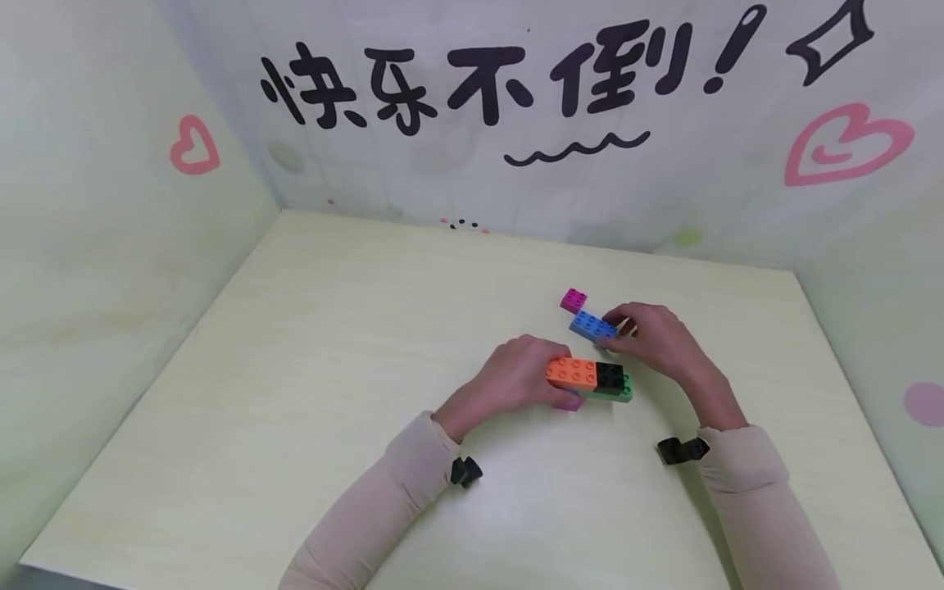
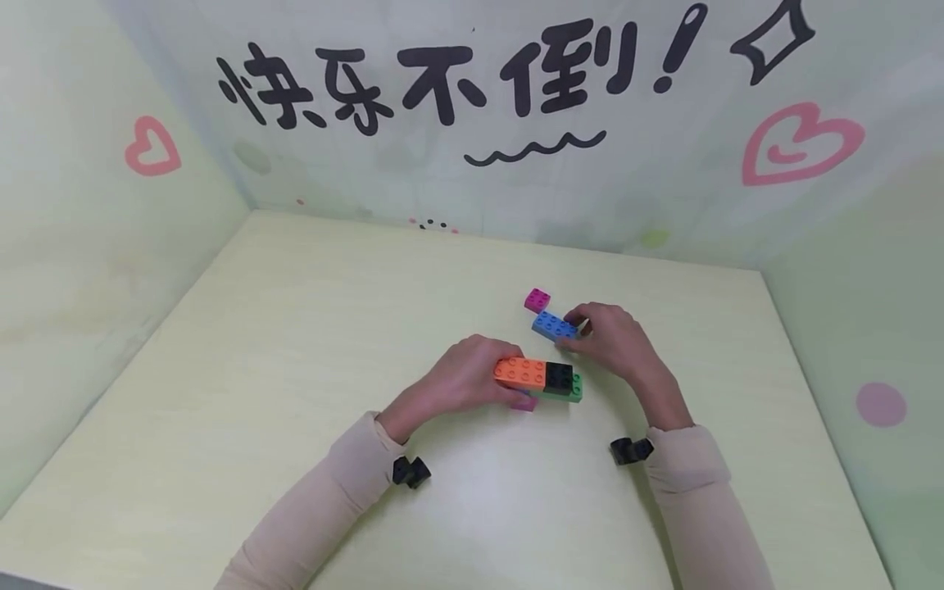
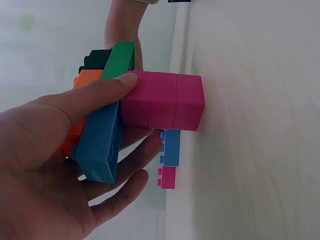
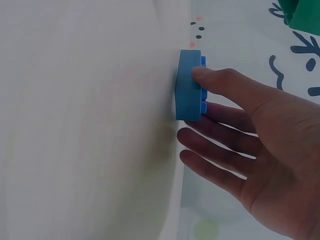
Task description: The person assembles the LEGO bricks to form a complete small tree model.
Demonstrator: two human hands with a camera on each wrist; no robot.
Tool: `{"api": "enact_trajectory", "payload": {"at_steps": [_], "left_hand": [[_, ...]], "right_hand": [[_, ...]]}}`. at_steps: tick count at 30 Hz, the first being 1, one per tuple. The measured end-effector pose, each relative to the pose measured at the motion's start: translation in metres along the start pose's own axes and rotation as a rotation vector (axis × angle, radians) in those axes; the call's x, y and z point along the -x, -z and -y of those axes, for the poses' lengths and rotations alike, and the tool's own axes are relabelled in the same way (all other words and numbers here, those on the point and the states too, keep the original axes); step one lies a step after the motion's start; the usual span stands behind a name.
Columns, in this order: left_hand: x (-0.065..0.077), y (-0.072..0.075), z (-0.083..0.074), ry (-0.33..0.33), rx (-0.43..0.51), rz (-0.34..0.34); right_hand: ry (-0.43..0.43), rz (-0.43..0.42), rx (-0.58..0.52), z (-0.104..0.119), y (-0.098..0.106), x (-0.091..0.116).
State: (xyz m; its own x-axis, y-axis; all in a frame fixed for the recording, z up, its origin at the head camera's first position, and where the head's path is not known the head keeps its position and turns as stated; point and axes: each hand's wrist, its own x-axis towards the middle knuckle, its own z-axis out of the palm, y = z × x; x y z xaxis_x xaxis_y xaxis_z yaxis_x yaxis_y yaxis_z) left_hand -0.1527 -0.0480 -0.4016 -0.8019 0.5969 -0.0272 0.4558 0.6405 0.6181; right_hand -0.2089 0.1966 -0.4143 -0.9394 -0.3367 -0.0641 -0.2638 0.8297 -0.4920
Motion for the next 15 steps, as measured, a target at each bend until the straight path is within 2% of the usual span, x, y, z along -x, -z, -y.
{"api": "enact_trajectory", "payload": {"at_steps": [15], "left_hand": [[-0.0010, -0.0007, -0.0001, 0.003, -0.002, 0.004]], "right_hand": [[0.005, -0.013, -0.002, -0.0038, 0.0005, 0.0014]]}}
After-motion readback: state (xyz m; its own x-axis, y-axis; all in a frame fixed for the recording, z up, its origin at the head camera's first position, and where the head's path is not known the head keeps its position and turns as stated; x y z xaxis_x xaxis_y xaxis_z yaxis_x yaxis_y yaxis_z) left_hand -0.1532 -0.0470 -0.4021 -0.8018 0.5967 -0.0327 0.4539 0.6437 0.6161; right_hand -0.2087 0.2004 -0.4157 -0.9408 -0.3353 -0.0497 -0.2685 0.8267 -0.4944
